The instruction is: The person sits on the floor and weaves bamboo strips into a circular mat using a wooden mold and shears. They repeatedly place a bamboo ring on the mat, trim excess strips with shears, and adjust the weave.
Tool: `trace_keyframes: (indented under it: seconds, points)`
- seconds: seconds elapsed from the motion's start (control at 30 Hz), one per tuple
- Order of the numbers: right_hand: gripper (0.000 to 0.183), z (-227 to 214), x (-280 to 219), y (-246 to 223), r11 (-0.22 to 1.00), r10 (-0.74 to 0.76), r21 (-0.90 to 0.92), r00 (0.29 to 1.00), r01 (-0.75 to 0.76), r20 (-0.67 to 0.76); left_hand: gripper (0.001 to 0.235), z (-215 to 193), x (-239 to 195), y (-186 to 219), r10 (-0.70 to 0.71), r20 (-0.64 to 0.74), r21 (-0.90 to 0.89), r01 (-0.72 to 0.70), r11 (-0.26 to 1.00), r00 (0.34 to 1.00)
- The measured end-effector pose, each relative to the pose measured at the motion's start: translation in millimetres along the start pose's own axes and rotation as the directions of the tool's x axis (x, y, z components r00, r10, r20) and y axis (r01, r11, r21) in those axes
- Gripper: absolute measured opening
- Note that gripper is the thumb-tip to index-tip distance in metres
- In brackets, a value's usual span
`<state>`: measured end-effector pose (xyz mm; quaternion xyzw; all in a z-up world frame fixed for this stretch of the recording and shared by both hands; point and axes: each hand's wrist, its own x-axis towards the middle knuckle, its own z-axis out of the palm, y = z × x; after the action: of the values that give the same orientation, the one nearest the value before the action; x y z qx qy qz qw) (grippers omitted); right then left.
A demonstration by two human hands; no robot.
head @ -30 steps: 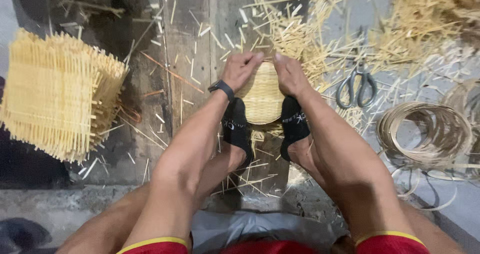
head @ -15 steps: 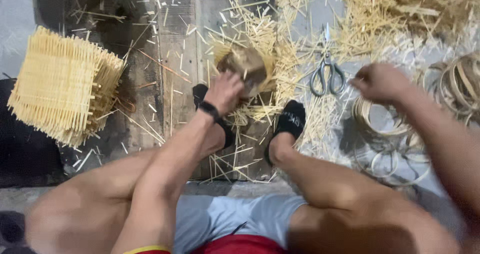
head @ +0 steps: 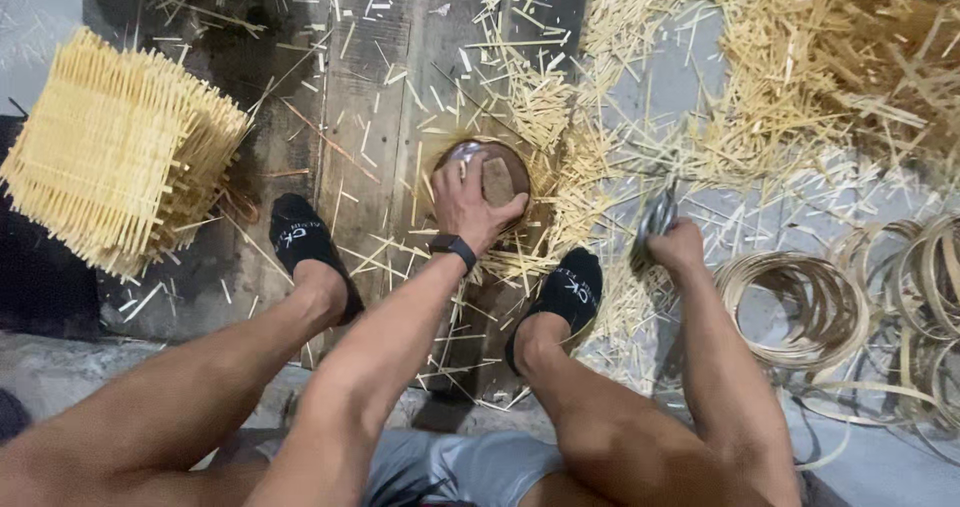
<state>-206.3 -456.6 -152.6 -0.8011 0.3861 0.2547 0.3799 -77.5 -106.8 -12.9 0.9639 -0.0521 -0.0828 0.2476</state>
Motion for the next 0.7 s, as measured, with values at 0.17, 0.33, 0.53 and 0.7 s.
trace_keyframes:
  seconds: [0.17, 0.33, 0.53, 0.7]
  points:
    - [0.023, -1, -66, -19, 0.851, -0.040, 0.519, 0.975, -0.082, 0.219, 0.077, -10, 2, -8, 0.328, -0.076, -0.092, -0.334, 0.938, 0.942]
    - [0.026, 19, -128, -71, 0.408, -0.227, 0.889, 0.921, -0.206, 0.318, 0.080, -7, 20, -11, 0.454, 0.130, -0.070, -0.448, 0.891, 0.882]
    - [0.028, 47, -178, -150, 0.560, -0.397, 0.775, 0.916, 0.294, -0.060, 0.103, -6, 4, -13, 0.266, 0.087, -0.051, -0.262, 0.964, 0.960]
    - [0.044, 51, -187, -171, 0.886, -0.047, 0.434, 0.897, -0.166, 0.440, 0.113, 16, -18, -13, 0.073, 0.006, -0.254, -0.069, 0.965, 0.997]
